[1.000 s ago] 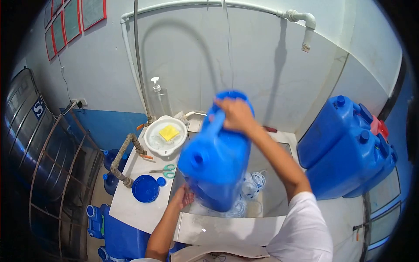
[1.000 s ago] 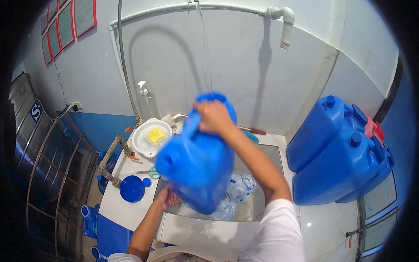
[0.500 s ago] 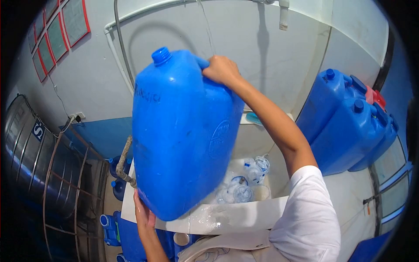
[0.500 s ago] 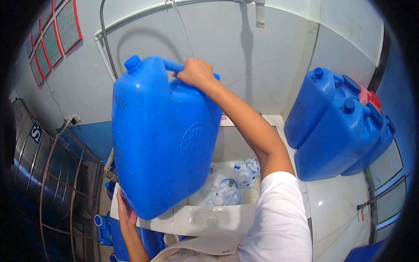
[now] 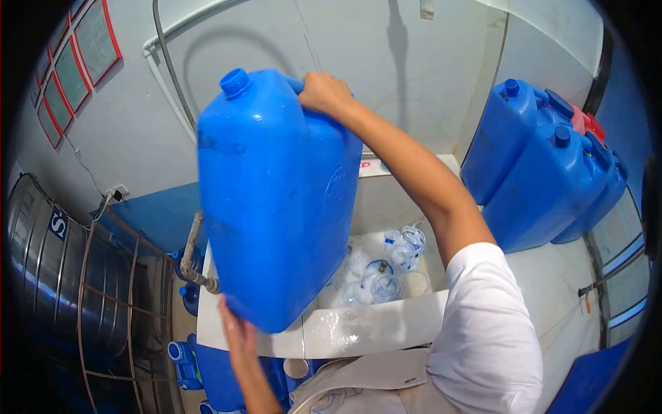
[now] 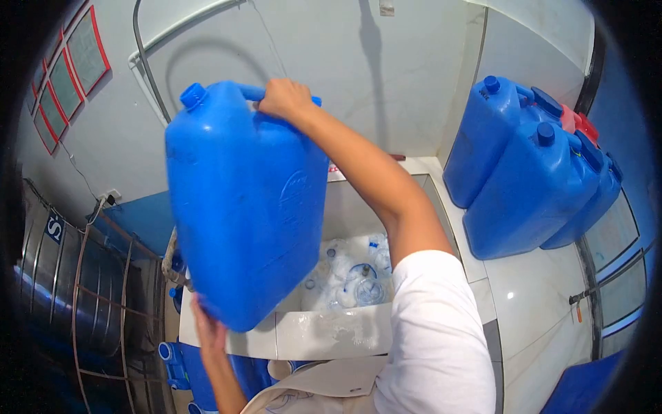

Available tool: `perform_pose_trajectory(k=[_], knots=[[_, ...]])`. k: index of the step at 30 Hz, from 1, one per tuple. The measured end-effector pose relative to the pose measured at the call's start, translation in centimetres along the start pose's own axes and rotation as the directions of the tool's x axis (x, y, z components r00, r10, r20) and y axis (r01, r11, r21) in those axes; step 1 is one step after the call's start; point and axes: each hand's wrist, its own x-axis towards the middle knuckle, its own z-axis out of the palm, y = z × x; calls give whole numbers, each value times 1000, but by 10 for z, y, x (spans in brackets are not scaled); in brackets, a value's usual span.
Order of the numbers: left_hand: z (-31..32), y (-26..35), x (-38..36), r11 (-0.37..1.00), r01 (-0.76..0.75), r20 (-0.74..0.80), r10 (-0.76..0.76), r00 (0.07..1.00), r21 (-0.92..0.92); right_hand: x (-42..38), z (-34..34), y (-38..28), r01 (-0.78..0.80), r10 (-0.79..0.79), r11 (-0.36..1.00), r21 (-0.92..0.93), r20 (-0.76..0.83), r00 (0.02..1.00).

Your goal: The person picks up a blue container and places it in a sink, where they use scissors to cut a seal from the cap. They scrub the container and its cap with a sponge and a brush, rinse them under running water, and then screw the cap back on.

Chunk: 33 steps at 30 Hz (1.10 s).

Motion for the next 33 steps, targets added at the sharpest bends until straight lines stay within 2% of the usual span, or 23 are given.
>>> perform_pose_trajectory(k=[2, 3, 4, 5, 6, 8, 10, 12, 13, 14, 15, 16, 18, 19, 21, 22, 24, 25, 27, 30, 31, 33], knots=[[18, -31, -5, 986, 109, 72, -101, 992, -127, 7, 15, 22, 15, -11, 997, -76, 60, 998], [17, -30, -7, 987, 113, 79, -104, 991, -117, 1, 16, 32, 32, -5, 990, -140, 194, 981], [12, -30, -14, 989, 103, 72, -95, 993, -104, -7, 23, 50, 19, 8, 990, -138, 190, 982], [12, -27, -19, 991, 91, 67, -85, 994, -93, -16, 28, 70, 64, -52, 997, -50, 210, 976], [18, -7, -22, 1000, 28, 83, -28, 996, -3, -26, 31, 90, 107, -113, 994, 37, 227, 967], [32, 29, -18, 990, -99, 56, 94, 994, 102, -58, 26, 130, -10, -39, 969, 248, 190, 981], [52, 56, -9, 934, -272, 150, 242, 959, 233, -89, 40, 187, -18, 47, 902, 431, -56, 997], [110, 74, -14, 882, -383, 160, 351, 922, 273, -143, 43, 226, -23, 100, 799, 600, -97, 990], [132, 78, -13, 884, -374, 179, 335, 925, 279, -173, 57, 243, -69, 171, 649, 758, -57, 984], [151, 79, -12, 832, -447, 285, 364, 887, 329, -195, 67, 261, -99, 227, 466, 879, -10, 974], [170, 78, -8, 771, -521, 390, 382, 838, 366, -218, 79, 269, -122, 291, 358, 926, 13, 957], [189, 74, -3, 770, -521, 406, 371, 835, 369, -239, 90, 274, -138, 358, 279, 950, 30, 933], [231, 64, 5, 689, -621, 555, 370, 745, 373, -271, 108, 277, -144, 479, 126, 982, 67, 875], [252, 58, 5, 686, -623, 569, 361, 739, 375, -282, 114, 276, -141, 526, 66, 988, 86, 846], [295, 43, -4, 582, -744, 686, 394, 612, 330, -296, 124, 274, -136, 591, -15, 991, 119, 798], [313, 37, -7, 581, -745, 696, 386, 606, 327, -300, 127, 274, -131, 613, -47, 990, 132, 779], [345, 27, -15, 509, -815, 800, 348, 489, 277, -302, 134, 269, -126, 648, -96, 987, 158, 745], [360, 25, -20, 507, -817, 805, 344, 483, 274, -301, 137, 264, -125, 658, -121, 985, 174, 732], [386, 25, -30, 463, -854, 889, 251, 383, 237, -296, 143, 255, -117, 673, -153, 981, 190, 715], [417, 30, -46, 416, -875, 907, 219, 360, 247, -280, 151, 240, -115, 683, -178, 977, 207, 701], [421, 34, -46, 335, -905, 913, 216, 346, 263, -274, 150, 239, -122, 686, -175, 977, 210, 697], [415, 46, -41, 346, -898, 900, 241, 364, 271, -263, 142, 244, -143, 692, -154, 978, 210, 690]])
